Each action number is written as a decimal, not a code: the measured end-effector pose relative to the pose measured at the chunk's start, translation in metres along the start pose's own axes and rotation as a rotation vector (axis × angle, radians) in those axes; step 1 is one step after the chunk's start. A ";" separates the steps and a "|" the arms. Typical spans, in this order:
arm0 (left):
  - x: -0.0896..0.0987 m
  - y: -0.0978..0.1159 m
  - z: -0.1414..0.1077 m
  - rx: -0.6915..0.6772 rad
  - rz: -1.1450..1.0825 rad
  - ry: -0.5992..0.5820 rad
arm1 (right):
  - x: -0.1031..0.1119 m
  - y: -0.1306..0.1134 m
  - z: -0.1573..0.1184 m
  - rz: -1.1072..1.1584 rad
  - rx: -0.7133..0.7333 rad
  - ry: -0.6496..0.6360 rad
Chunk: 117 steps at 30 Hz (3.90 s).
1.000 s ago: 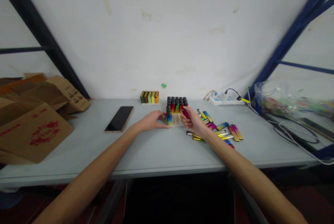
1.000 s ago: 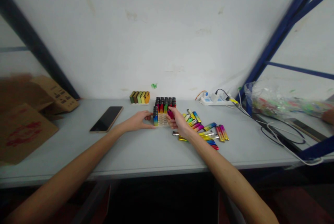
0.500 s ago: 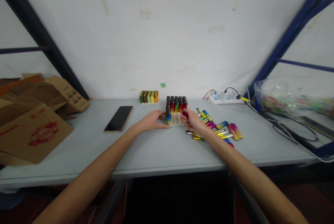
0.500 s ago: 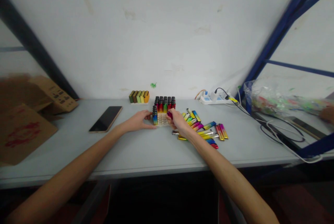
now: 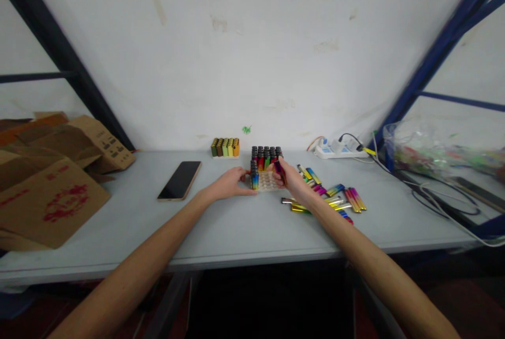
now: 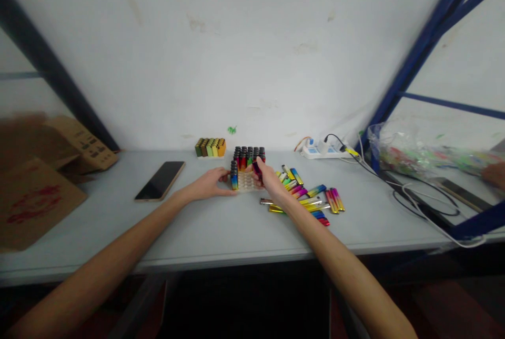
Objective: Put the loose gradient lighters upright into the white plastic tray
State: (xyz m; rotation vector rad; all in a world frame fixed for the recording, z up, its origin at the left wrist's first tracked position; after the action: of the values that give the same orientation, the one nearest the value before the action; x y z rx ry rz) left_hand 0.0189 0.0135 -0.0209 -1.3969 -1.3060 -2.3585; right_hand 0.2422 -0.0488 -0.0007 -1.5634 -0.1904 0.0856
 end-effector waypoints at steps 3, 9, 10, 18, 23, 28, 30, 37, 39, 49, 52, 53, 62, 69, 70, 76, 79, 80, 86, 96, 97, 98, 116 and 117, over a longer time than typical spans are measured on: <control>0.000 0.002 -0.001 -0.013 -0.021 0.013 | 0.001 0.002 0.001 -0.093 0.092 0.076; 0.002 0.004 -0.002 -0.013 -0.052 0.010 | 0.008 0.009 0.004 -0.526 0.348 0.189; 0.002 0.004 -0.003 -0.012 -0.055 0.008 | 0.009 0.010 0.005 -0.584 0.363 0.225; 0.001 0.001 -0.002 -0.024 -0.051 0.011 | 0.010 0.016 0.018 -0.907 0.451 0.314; 0.001 0.002 -0.002 -0.031 -0.056 0.014 | 0.006 0.023 0.025 -0.972 0.513 0.274; 0.001 0.002 -0.002 -0.024 -0.039 0.009 | 0.003 0.023 0.028 -0.975 0.552 0.230; 0.000 0.001 -0.002 -0.024 -0.037 0.002 | 0.003 0.022 0.029 -0.982 0.554 0.178; 0.001 0.002 -0.002 -0.004 -0.020 -0.001 | 0.007 0.028 0.034 -1.024 0.532 0.051; 0.001 0.002 -0.002 -0.002 -0.013 -0.008 | 0.008 0.030 0.035 -1.079 0.514 0.051; 0.001 0.000 -0.001 -0.033 -0.031 -0.025 | 0.038 -0.003 0.011 -1.270 0.455 0.278; 0.002 0.001 -0.001 -0.039 -0.013 -0.029 | 0.077 -0.003 0.009 -1.465 0.225 0.388; 0.002 0.002 -0.001 -0.041 -0.005 -0.030 | 0.090 -0.001 0.009 -1.516 0.139 0.397; 0.001 0.000 -0.001 -0.040 0.005 -0.035 | 0.136 0.023 0.009 -1.575 -0.283 0.321; 0.002 0.003 -0.001 -0.033 -0.004 -0.026 | 0.141 0.017 0.010 -1.534 -0.237 0.326; 0.002 0.003 -0.001 -0.029 -0.001 -0.026 | 0.141 0.016 0.010 -1.536 -0.224 0.330; 0.002 0.001 0.000 -0.023 0.010 -0.034 | 0.122 0.003 0.004 -0.909 0.094 0.290; 0.002 0.001 0.000 -0.021 0.014 -0.036 | 0.098 -0.008 -0.006 -0.528 0.268 0.058; 0.002 0.001 0.000 -0.020 0.010 -0.033 | 0.090 -0.012 -0.008 -0.473 0.289 0.000; 0.002 0.004 -0.001 -0.007 -0.006 -0.027 | 0.053 -0.022 -0.009 -0.596 0.308 0.245; 0.001 0.001 -0.001 -0.008 -0.033 -0.006 | 0.030 -0.007 -0.003 -0.947 0.287 0.448; 0.001 0.001 -0.001 -0.009 -0.037 -0.007 | 0.028 -0.006 -0.003 -0.958 0.272 0.445; 0.001 0.001 0.000 -0.010 -0.039 -0.008 | 0.026 -0.005 -0.003 -0.970 0.258 0.443; 0.002 0.006 -0.002 -0.005 -0.045 -0.007 | 0.021 -0.002 -0.006 -0.998 0.276 0.400; 0.002 0.006 -0.002 -0.009 -0.044 -0.008 | 0.020 -0.002 -0.006 -1.005 0.274 0.400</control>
State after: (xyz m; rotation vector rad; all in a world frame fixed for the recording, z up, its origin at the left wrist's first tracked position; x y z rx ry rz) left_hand 0.0194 0.0095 -0.0163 -1.3952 -1.3437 -2.3925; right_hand 0.2632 -0.0509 0.0024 -1.0401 -0.5941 -0.9391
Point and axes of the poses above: each hand's wrist, its own z-axis towards the middle knuckle, its own x-axis out of the back of the hand, y = z × x, the point moved 1 cm from there along z, towards the middle knuckle, and after that the axes turned 15 degrees about -z, right-handed, at the moved point
